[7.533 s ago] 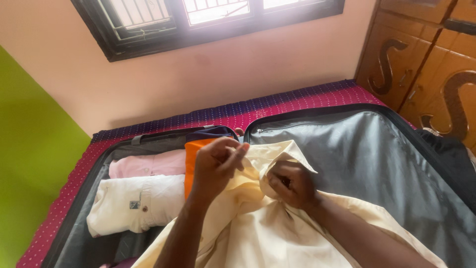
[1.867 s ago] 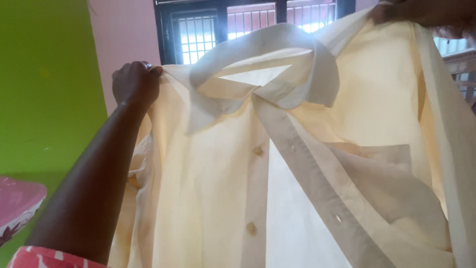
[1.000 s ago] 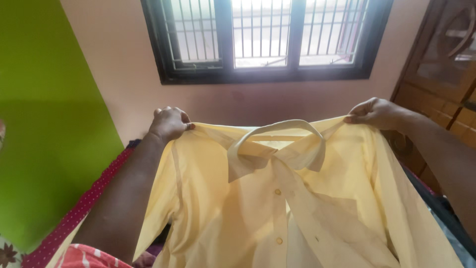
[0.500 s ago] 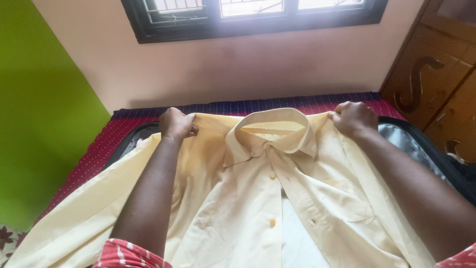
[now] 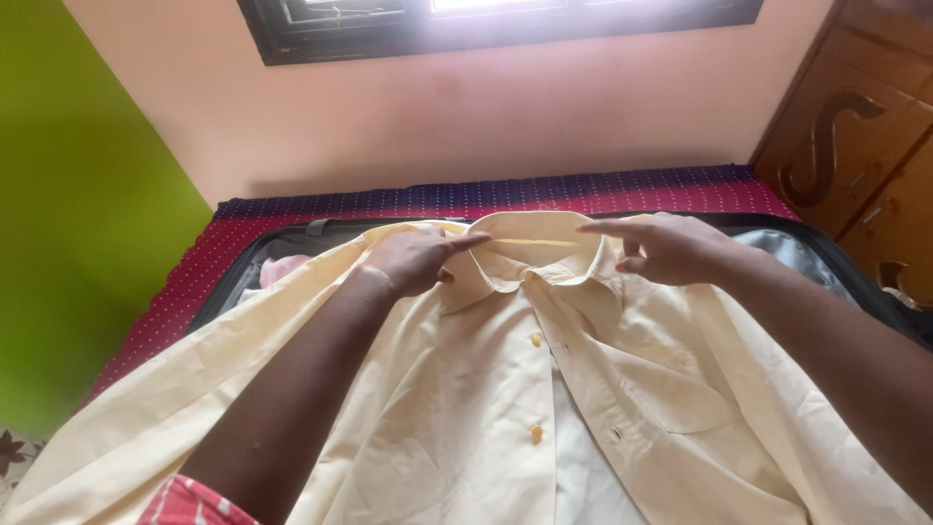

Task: The person rolls up an orange shirt and places it into a suitcase before unfolding and buttoning the collar of a light-colored shirt.

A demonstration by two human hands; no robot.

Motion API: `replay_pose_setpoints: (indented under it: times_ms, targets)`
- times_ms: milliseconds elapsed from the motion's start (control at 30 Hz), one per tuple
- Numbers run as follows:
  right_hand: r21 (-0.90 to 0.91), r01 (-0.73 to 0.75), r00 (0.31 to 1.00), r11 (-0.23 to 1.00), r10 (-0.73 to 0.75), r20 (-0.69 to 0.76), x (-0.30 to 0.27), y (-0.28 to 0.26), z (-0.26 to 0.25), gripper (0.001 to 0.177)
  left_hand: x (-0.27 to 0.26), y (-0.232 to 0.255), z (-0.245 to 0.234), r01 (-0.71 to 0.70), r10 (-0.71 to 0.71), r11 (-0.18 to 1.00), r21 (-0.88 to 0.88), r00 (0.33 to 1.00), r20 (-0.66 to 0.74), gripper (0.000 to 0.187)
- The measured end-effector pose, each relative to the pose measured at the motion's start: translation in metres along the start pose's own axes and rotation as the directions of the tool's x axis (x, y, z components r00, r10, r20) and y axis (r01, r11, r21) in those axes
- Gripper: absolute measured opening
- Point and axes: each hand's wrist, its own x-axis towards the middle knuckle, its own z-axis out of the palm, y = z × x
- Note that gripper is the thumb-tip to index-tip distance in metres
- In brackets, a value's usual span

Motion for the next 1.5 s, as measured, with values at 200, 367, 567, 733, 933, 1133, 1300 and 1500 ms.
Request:
replay_pose_setpoints:
  times_ms: [200,367,567,733,933,1133,1300,1500]
  targets:
    - [0.158,-0.108,0.992,0.982,0.117,-0.050,0.014,-0.013,-0.008,0.026,0.029,0.013,-0.002,0.156,-0.178,0.980,-0.121,0.964,-0.195,0.018]
    - [0.464,-0.239,0.906,0.853,0.368,-0.210,0.037,-0.008,0.007,0.031,0.059,0.021,0.005,0.349,-0.449,0.880,-0.323,0.832,-0.325,0.017]
    - [0.589,-0.150,0.848,0.794,0.409,-0.336,0.057,-0.016,0.042,0.044,0.068,0.044,0.026,0.339,-0.565,0.741,-0.580,0.781,-0.265,0.047]
    - [0.571,-0.102,0.866,0.815,0.355,-0.352,0.037,-0.032,0.046,0.052,0.034,0.065,0.039,0.248,-0.450,0.813,-0.527,0.841,-0.300,0.036]
    - [0.523,-0.046,0.940,0.851,0.214,-0.265,-0.007,-0.054,0.063,0.021,-0.020,0.106,0.054,0.079,-0.367,0.790,-0.608,0.855,-0.366,0.013]
    - [0.502,0.006,0.968,0.865,0.121,-0.220,-0.063,-0.096,0.086,0.014,-0.049,0.147,0.065,0.102,-0.353,0.773,-0.626,0.889,-0.291,0.013]
    - [0.458,-0.187,0.945,0.869,0.287,-0.158,-0.077,-0.113,0.094,0.020,-0.048,0.169,0.088,0.196,-0.430,0.822,-0.535,0.829,-0.357,0.011]
    - [0.447,-0.244,0.934,0.861,0.333,-0.130,-0.067,-0.107,0.105,0.031,-0.047,0.179,0.108,0.133,-0.343,0.922,-0.363,0.715,-0.609,0.015]
